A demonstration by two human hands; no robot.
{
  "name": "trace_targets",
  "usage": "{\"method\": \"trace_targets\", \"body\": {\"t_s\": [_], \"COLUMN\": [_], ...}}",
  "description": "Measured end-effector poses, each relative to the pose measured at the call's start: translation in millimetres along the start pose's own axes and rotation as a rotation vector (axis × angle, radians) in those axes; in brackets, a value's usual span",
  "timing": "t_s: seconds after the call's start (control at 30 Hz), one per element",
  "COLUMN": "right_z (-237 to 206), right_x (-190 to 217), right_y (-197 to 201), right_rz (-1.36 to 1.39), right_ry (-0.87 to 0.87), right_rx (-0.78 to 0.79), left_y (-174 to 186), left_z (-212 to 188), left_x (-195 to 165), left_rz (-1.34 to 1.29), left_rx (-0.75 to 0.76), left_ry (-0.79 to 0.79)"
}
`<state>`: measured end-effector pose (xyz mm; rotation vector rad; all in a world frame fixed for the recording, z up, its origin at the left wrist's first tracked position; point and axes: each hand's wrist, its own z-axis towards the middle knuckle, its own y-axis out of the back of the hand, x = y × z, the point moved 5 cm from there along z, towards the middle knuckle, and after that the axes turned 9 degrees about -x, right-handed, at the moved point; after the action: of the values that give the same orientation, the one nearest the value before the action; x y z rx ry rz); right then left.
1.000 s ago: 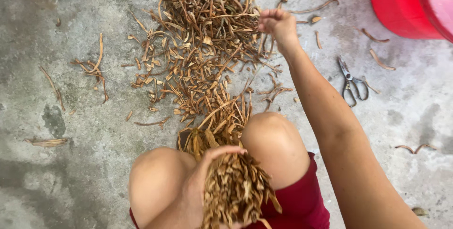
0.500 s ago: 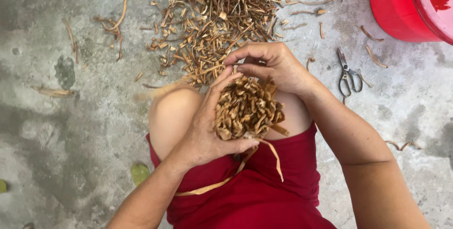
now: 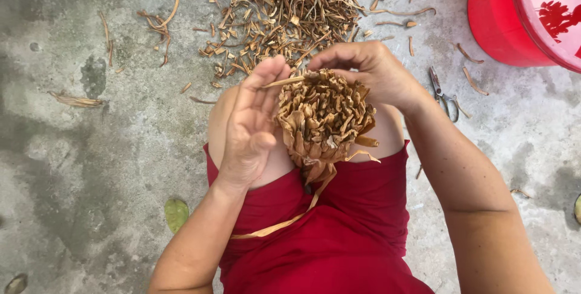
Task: The person sits on the ground tying bundles of dried leaf strips, wrapping a strip around each gathered bundle and securing it. They then wrap the finished bundles in a woven sack, stand up, and carry the bundles indoors.
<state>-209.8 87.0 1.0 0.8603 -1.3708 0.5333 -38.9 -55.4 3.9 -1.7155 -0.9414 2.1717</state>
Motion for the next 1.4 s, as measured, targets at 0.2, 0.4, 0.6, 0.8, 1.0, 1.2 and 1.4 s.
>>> {"method": "trace_targets", "body": {"t_s": [0.2, 0.4, 0.6, 0.8, 1.0, 1.2, 1.4], "right_z": [-29, -76, -122, -157, -155, -136, -132], "right_x": [7, 7, 0, 13, 41, 40, 25], "right_y": [44, 59, 68, 27, -9, -34, -42], "right_rz": [-0.132, -0.107, 0.032, 0.047, -0.028, -0.211, -0.086], "right_ry": [0.028, 0.085, 0.043, 0.137, 0.285, 0.447, 0.407], "right_rx": [-0.201, -0.379, -0.5, -0.311, -0.14, -0.223, -0.324], "left_y": [28, 21, -5, -29, -42, -39, -41], "left_z": [-29, -55, -79, -79, -63, -56, -51], "left_x": [-3, -12, -26, -29, -27, -23, -30], "left_rz": [0.168, 0.715, 1.056, 1.001, 0.969, 0.948, 0.982], "left_rx": [-0.326, -0.426, -0.216, 0.114, 0.249, 0.208, 0.262], "left_ry": [-0.166, -0.434, -0.798, -0.882, -0.927, -0.735, -0.793]}}
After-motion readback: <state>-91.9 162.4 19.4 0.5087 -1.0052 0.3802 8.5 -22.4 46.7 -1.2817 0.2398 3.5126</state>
